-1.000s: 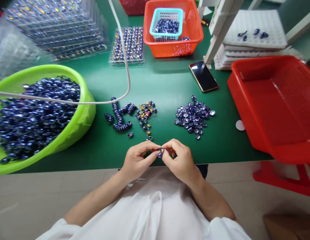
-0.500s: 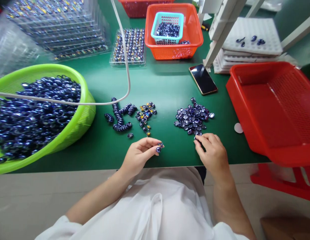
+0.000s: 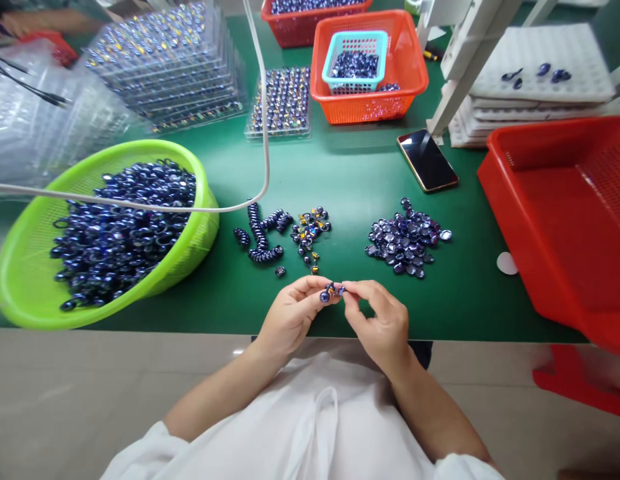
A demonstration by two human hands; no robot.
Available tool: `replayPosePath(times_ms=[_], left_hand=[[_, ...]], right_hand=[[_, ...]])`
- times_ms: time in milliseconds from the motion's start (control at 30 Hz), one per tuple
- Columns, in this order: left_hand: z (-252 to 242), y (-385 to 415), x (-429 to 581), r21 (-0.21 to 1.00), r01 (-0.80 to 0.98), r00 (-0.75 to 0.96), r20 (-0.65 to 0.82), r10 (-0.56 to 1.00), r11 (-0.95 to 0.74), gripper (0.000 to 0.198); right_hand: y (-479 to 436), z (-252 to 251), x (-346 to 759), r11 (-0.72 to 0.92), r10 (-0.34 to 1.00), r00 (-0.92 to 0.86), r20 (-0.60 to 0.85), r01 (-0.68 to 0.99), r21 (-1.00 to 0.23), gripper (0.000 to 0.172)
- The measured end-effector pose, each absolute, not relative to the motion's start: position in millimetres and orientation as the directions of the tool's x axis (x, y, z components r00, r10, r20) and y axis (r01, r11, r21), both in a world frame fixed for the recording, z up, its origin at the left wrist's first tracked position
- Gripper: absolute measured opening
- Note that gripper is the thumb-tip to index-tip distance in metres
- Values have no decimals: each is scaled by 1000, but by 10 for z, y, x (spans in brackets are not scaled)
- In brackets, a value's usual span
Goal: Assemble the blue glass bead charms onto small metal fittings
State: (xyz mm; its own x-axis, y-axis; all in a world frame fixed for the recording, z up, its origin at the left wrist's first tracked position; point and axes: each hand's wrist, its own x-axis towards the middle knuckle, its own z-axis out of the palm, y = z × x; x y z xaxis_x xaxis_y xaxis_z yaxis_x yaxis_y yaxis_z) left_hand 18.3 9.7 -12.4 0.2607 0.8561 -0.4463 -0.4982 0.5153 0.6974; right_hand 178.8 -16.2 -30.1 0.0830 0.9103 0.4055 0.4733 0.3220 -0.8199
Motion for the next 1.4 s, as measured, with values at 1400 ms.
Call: replayPosePath(times_ms=[1400], left_hand=[[-141, -18, 71, 997, -59, 60, 54, 997, -51, 16]], right_hand=[[-126, -183, 1607, -37, 997, 62, -41, -66, -997, 12]])
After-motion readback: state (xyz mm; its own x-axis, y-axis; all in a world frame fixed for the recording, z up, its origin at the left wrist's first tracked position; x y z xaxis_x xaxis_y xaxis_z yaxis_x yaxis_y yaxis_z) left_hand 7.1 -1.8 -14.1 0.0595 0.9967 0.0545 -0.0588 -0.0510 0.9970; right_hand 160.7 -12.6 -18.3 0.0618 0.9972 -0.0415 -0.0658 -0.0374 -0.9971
